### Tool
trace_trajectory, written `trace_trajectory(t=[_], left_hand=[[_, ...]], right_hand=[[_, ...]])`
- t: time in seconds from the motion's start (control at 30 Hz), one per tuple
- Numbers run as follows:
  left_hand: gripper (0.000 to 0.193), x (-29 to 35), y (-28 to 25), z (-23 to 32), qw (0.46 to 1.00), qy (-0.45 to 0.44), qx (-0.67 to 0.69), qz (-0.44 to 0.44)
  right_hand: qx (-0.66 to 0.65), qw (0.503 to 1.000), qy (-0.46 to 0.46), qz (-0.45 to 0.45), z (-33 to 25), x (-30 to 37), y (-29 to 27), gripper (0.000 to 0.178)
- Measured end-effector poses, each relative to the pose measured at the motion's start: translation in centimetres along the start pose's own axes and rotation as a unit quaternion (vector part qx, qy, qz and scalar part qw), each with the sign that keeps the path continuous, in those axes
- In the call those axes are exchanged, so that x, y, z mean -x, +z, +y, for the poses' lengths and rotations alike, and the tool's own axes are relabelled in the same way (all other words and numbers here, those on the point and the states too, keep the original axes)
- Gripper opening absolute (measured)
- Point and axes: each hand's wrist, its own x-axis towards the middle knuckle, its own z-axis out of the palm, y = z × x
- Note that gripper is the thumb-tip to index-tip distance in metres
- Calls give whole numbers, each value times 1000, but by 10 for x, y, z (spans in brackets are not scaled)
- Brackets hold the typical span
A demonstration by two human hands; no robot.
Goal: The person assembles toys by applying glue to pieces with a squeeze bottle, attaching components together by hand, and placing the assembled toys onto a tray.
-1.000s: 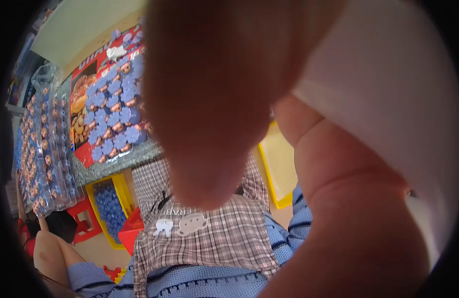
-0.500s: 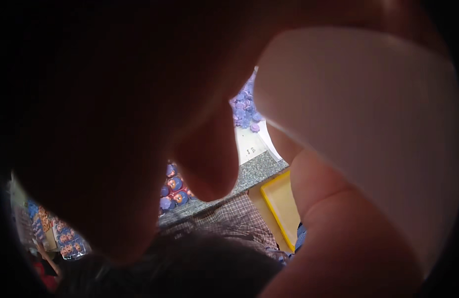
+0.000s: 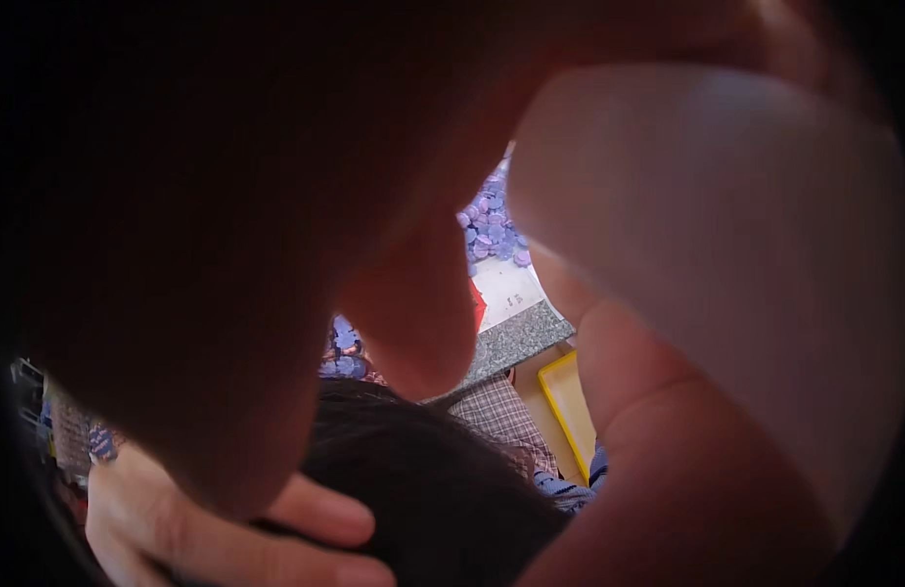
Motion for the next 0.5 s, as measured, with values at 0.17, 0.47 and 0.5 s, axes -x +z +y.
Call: trace_trajectory(t=[0.17, 0.47, 0.5], left_hand=[[35, -4, 42, 37, 999, -29, 36, -7], [44, -473, 323, -99, 983, -42, 141, -109], [45, -487, 333, -102, 980, -44, 152, -118]], right_hand=[[-36, 999, -19, -1, 19, -27, 35, 51], [-14, 999, -10, 49, 5, 16, 5, 52], [-14, 998, -10, 53, 7, 13, -2, 52]])
